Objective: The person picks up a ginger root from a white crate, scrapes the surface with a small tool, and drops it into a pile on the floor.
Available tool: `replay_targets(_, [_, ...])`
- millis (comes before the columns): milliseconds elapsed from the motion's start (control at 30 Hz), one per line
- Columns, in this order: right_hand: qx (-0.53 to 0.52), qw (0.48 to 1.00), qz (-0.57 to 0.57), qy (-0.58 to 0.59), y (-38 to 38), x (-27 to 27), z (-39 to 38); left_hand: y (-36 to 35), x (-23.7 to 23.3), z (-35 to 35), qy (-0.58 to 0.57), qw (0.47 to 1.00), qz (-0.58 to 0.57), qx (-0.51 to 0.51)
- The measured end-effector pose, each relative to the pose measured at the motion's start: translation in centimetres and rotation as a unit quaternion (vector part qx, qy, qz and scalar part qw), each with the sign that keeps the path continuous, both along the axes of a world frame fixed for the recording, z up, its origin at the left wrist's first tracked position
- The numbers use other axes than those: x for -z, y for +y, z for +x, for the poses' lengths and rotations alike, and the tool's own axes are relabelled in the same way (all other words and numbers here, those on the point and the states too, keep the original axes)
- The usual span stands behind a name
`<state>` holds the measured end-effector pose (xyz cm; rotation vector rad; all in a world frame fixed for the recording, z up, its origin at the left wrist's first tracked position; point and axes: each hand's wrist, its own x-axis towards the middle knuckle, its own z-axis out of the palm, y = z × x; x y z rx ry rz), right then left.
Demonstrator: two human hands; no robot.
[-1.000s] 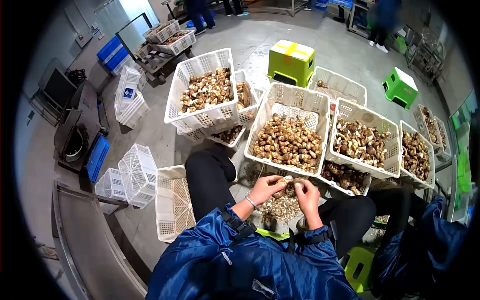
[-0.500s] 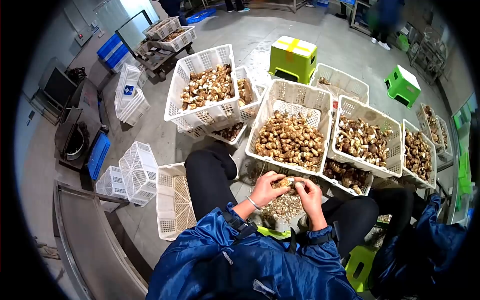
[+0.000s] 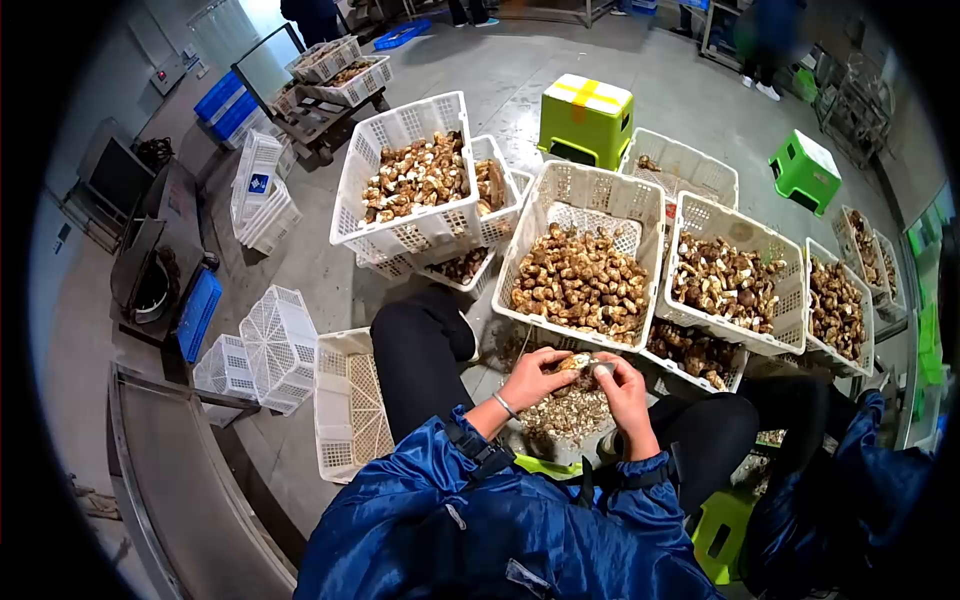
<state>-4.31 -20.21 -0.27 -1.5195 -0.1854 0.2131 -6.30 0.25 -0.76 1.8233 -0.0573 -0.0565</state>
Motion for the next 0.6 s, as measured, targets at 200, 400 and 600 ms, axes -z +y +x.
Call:
replay_targets(200, [0.003, 0.999, -0.034, 0.019, -0.1, -1.2, -0.1, 0.0, -0.5, -0.3, 0.035, 0.999, 0.007, 0.023])
replay_targets(400, [0.0, 0.997, 0.06, 0.05, -0.2, 0.4, 0.1, -0.1, -1.0, -0.5, 0.132, 0.983, -0.124, 0.028])
replay_targets(600, [-0.002, 1.0, 0.007, -0.031, 0.2, -1.3, -0.4, -0.4, -0.4, -0.1, 0.202, 0.944, -0.26, 0.016])
